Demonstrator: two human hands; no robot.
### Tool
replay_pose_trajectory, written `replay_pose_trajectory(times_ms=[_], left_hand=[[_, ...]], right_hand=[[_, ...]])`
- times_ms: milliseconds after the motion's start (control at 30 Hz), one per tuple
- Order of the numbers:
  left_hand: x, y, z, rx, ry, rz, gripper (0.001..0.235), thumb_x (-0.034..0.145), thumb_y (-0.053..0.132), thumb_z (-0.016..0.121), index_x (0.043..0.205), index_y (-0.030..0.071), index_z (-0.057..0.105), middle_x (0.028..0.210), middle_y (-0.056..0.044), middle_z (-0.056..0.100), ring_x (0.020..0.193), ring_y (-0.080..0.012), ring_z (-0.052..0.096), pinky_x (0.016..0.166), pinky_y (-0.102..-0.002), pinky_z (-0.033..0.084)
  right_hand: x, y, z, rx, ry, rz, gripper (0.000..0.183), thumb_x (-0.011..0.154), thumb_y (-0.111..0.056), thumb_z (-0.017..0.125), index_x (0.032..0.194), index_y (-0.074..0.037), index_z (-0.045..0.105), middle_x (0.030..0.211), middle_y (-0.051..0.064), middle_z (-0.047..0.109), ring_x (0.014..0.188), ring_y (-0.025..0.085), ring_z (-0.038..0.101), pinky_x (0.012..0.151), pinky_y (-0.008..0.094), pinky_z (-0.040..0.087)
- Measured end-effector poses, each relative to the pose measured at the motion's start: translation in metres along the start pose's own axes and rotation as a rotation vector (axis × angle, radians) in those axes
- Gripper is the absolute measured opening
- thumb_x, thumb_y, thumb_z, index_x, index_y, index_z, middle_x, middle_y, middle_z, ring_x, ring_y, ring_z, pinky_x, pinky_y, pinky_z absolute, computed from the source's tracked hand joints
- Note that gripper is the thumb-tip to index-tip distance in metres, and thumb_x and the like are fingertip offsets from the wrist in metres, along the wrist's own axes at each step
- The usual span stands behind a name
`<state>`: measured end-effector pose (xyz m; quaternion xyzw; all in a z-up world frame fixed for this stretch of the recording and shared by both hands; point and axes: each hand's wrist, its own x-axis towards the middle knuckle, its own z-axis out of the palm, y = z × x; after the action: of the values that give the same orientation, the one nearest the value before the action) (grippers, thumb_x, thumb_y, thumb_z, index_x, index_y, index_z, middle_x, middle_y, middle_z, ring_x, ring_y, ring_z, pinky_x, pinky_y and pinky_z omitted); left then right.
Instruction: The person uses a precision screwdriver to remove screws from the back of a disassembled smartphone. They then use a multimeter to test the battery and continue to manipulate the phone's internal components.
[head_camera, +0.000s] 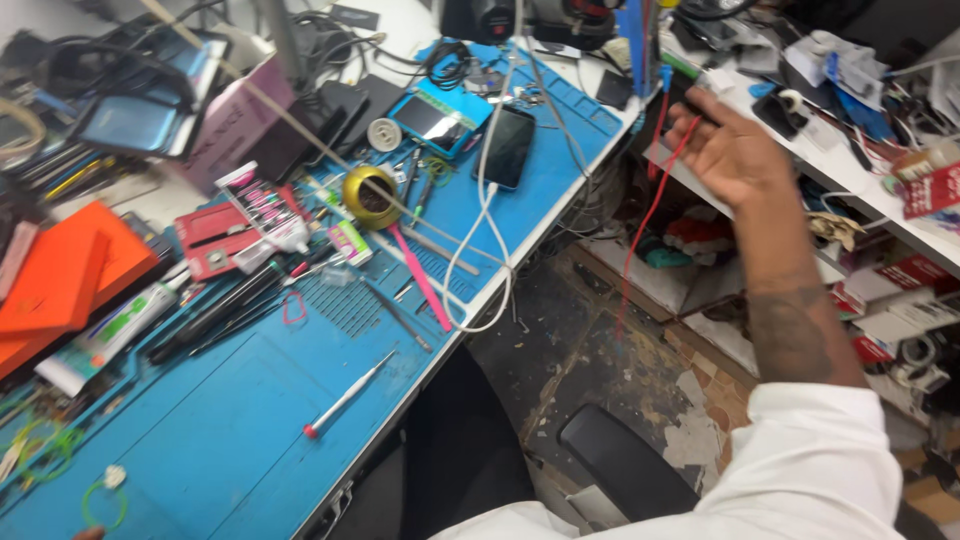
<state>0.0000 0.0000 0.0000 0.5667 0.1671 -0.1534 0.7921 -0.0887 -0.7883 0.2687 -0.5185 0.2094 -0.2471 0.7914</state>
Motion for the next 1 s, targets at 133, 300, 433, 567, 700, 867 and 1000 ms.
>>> replay_pose_trajectory(times_ms=[133,300,433,567,700,867,1000], left_hand=[[-0.024,0.032,0.043,-0.091,-0.215,-0.011,0.08,0.076,0.016,0.082,0.147,0.001,0.05,0.094,-0.009,0.067,0.083,-0.0182,0.067,0.074,-0.039,0.059],[-0.078,0.093,0.176,0.087,-0.651,-0.073,0.081,0.075,0.021,0.084,0.148,0.003,0.053,0.093,-0.006,0.066,0.085,-0.0148,0.064,0.077,-0.031,0.054],[-0.101,0.115,0.322,0.155,-1.047,-0.087,0.096,0.07,0.03,0.087,0.153,0.009,0.045,0.111,-0.011,0.07,0.101,-0.0182,0.069,0.091,-0.032,0.055],[-0.104,0.107,0.444,0.135,-1.175,-0.029,0.109,0.073,0.028,0.089,0.158,0.008,0.024,0.125,-0.012,0.066,0.109,-0.0191,0.069,0.096,-0.032,0.055],[-0.096,0.083,0.518,0.007,-1.227,-0.016,0.083,0.076,0.026,0.086,0.145,-0.003,0.05,0.107,-0.016,0.072,0.085,-0.0189,0.071,0.074,-0.033,0.061],[-0.088,0.051,0.559,0.115,-1.245,-0.082,0.049,0.08,0.024,0.085,0.115,-0.004,0.066,0.091,-0.014,0.074,0.07,-0.016,0.07,0.061,-0.03,0.059],[-0.088,0.046,0.562,0.088,-1.247,-0.109,0.048,0.079,0.025,0.086,0.113,-0.002,0.064,0.09,-0.011,0.074,0.071,-0.0139,0.072,0.063,-0.029,0.061]], right_hand=[[-0.058,-0.046,0.066,-0.07,-0.286,-0.111,0.05,0.116,-0.027,0.064,0.156,-0.004,0.045,0.141,0.023,0.06,0.124,0.028,0.064,0.114,0.043,0.054],[-0.093,-0.076,0.12,-0.241,-0.406,-0.128,0.053,0.112,-0.03,0.061,0.153,-0.003,0.043,0.147,0.023,0.054,0.135,0.03,0.059,0.119,0.05,0.05],[-0.086,-0.075,0.132,-0.159,-0.461,-0.075,0.05,0.115,-0.029,0.061,0.153,-0.001,0.044,0.148,0.026,0.055,0.139,0.033,0.059,0.123,0.052,0.05],[-0.077,-0.068,0.135,-0.042,-0.499,0.028,0.05,0.115,-0.03,0.059,0.153,-0.001,0.045,0.152,0.027,0.055,0.136,0.034,0.061,0.118,0.05,0.05],[-0.076,-0.058,0.137,-0.064,-0.489,0.066,0.052,0.113,-0.03,0.057,0.153,0.001,0.044,0.149,0.027,0.053,0.131,0.033,0.061,0.113,0.047,0.051],[-0.077,-0.05,0.12,-0.052,-0.474,0.074,0.056,0.114,-0.029,0.057,0.154,0.004,0.04,0.154,0.028,0.05,0.134,0.032,0.059,0.113,0.044,0.052],[-0.072,-0.044,0.09,-0.057,-0.467,0.031,0.06,0.115,-0.039,0.054,0.158,0.0,0.038,0.156,0.026,0.048,0.138,0.033,0.056,0.116,0.046,0.048]])
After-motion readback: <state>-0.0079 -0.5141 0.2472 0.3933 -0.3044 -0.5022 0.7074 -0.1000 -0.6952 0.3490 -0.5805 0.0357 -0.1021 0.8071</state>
